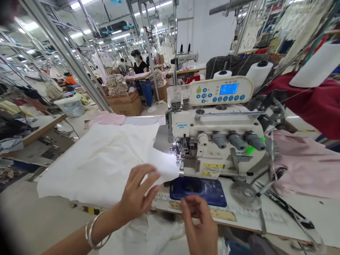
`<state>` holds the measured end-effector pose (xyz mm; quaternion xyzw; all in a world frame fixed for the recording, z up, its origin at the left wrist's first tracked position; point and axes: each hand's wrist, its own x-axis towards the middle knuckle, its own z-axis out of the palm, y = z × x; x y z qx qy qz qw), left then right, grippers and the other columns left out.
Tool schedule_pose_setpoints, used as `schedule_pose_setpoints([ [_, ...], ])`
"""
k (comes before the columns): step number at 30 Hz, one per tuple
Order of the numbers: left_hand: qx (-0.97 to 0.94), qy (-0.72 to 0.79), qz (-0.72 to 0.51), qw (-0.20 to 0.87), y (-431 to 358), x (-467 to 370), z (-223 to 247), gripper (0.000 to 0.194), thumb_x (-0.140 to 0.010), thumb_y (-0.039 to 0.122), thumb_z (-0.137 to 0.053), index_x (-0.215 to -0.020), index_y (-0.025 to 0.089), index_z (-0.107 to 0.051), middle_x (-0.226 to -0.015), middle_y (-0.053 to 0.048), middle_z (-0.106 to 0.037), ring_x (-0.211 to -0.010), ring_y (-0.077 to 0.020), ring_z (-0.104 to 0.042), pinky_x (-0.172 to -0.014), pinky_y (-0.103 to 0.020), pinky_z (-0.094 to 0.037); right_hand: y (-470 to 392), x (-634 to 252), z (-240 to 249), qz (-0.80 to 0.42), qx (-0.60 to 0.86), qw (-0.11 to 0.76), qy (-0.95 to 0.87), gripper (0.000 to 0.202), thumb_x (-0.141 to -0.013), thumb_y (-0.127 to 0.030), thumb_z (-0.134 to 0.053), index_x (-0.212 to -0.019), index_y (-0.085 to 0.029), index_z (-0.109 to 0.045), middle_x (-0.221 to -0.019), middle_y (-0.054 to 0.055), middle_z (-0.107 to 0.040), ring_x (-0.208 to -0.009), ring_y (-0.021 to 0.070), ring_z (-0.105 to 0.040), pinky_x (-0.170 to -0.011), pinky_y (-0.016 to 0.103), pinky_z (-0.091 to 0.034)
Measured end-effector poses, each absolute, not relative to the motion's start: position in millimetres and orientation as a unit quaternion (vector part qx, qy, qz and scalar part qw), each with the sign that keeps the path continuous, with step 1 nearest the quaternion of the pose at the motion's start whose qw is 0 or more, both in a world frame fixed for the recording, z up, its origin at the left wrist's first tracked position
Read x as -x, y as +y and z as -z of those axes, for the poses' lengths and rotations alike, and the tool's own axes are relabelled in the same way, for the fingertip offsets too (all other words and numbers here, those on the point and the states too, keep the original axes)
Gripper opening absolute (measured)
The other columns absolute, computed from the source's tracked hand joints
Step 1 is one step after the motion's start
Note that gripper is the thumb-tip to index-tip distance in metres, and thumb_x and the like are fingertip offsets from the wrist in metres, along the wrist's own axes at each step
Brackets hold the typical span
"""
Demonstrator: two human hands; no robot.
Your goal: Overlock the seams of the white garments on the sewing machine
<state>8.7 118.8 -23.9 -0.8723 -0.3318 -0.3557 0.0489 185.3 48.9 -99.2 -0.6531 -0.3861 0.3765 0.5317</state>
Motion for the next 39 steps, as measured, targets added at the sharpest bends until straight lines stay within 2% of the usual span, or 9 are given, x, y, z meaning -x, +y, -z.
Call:
schedule_pose_setpoints([
  [5, 0.861, -0.399, 0.284, -0.138, 33.0, 34.2, 89.7, 0.019, -0.091, 0.011, -0.044, -0.074, 0.019, -0.047, -0.063, -0.001, -0.055, -0.058, -0.0142, -0.051, -0.053, -0.026, -0.040, 6.7, -210.1, 123.1, -0.294, 0.619, 0.396, -0.611, 0.013, -0.088, -0.037, -0.058, -0.091, -0.025, -0.062, -0.074, -0.004, -0.066, -0.061, 0.0119, -0.060, -0.059, 0.021, -0.047],
  [9, 0.879, -0.404, 0.225, -0.118, -18.9, 59.9, 148.2, 0.014, -0.093, 0.022, -0.045, -0.095, 0.017, -0.058, -0.094, -0.010, -0.067, -0.090, -0.0220, -0.062, -0.076, -0.032, -0.052, 1.3, -174.9, 117.2, -0.263, 0.408, 0.323, -0.813, 0.026, -0.080, -0.012, -0.059, -0.102, -0.027, -0.063, -0.105, -0.001, -0.068, -0.099, 0.0157, -0.063, -0.089, 0.026, -0.049],
  [12, 0.918, -0.351, 0.169, -0.075, -39.4, 67.0, 169.6, 0.024, -0.087, 0.025, -0.055, -0.111, 0.020, -0.058, -0.118, -0.011, -0.064, -0.113, -0.0274, -0.056, -0.097, -0.045, -0.046, 8.8, -146.0, 112.5, -0.297, 0.357, 0.211, -0.860, 0.027, -0.083, -0.021, -0.064, -0.109, -0.026, -0.059, -0.122, 0.001, -0.062, -0.121, 0.0180, -0.052, -0.108, 0.035, -0.038],
  [15, 0.921, -0.360, 0.104, -0.103, -54.0, 72.6, 172.3, 0.045, -0.084, 0.017, -0.057, -0.129, 0.022, -0.049, -0.137, -0.012, -0.053, -0.129, -0.0264, -0.046, -0.106, -0.047, -0.040, 10.1, -149.3, 119.8, -0.293, 0.357, 0.145, -0.875, 0.036, -0.081, -0.035, -0.071, -0.112, -0.022, -0.058, -0.129, 0.007, -0.058, -0.128, 0.0251, -0.046, -0.112, 0.048, -0.032],
  [18, 0.908, -0.374, 0.114, -0.151, -63.6, 78.5, 164.9, 0.050, -0.088, 0.019, -0.057, -0.136, 0.021, -0.041, -0.143, -0.012, -0.048, -0.133, -0.0246, -0.042, -0.110, -0.045, -0.038, -3.6, -175.4, 134.6, -0.277, 0.384, 0.122, -0.872, 0.037, -0.080, -0.020, -0.070, -0.114, -0.024, -0.058, -0.128, 0.009, -0.058, -0.126, 0.0295, -0.049, -0.105, 0.057, -0.036],
  [21, 0.873, -0.413, 0.171, -0.196, -57.5, 79.2, 154.1, 0.039, -0.092, 0.019, -0.051, -0.131, 0.021, -0.046, -0.134, -0.011, -0.054, -0.127, -0.0220, -0.048, -0.106, -0.039, -0.043, -26.1, -195.0, 152.3, -0.246, 0.406, 0.139, -0.869, 0.034, -0.084, -0.004, -0.055, -0.112, -0.023, -0.057, -0.125, 0.010, -0.058, -0.125, 0.0293, -0.049, -0.098, 0.056, -0.043],
  [28, 0.797, -0.525, 0.187, -0.235, 8.8, 44.2, 137.9, 0.020, -0.093, 0.025, -0.046, -0.090, 0.017, -0.064, -0.095, -0.010, -0.064, -0.097, -0.0254, -0.057, -0.092, -0.044, -0.047, -49.2, -184.7, 174.7, -0.204, 0.406, 0.239, -0.858, 0.028, -0.084, -0.002, -0.050, -0.103, -0.021, -0.056, -0.108, 0.007, -0.059, -0.111, 0.0264, -0.053, -0.086, 0.042, -0.048],
  [32, 0.759, -0.567, 0.163, -0.277, 23.3, 7.0, 144.4, 0.027, -0.085, 0.042, -0.058, -0.075, 0.017, -0.059, -0.083, -0.008, -0.060, -0.088, -0.0269, -0.056, -0.087, -0.045, -0.046, -53.5, -177.5, 173.4, -0.194, 0.391, 0.254, -0.863, 0.022, -0.087, -0.002, -0.045, -0.092, -0.020, -0.057, -0.093, 0.005, -0.060, -0.095, 0.0219, -0.057, -0.078, 0.034, -0.049],
  [39, 0.686, -0.562, 0.196, -0.420, -5.4, 2.1, 133.0, 0.012, -0.073, 0.024, -0.049, -0.064, 0.019, -0.042, -0.065, 0.000, -0.045, -0.070, -0.0176, -0.046, -0.070, -0.030, -0.043, -87.0, -176.2, 171.0, -0.163, 0.355, 0.314, -0.865, 0.020, -0.083, -0.003, -0.044, -0.085, -0.020, -0.055, -0.090, 0.003, -0.063, -0.092, 0.0164, -0.061, -0.077, 0.025, -0.049],
])
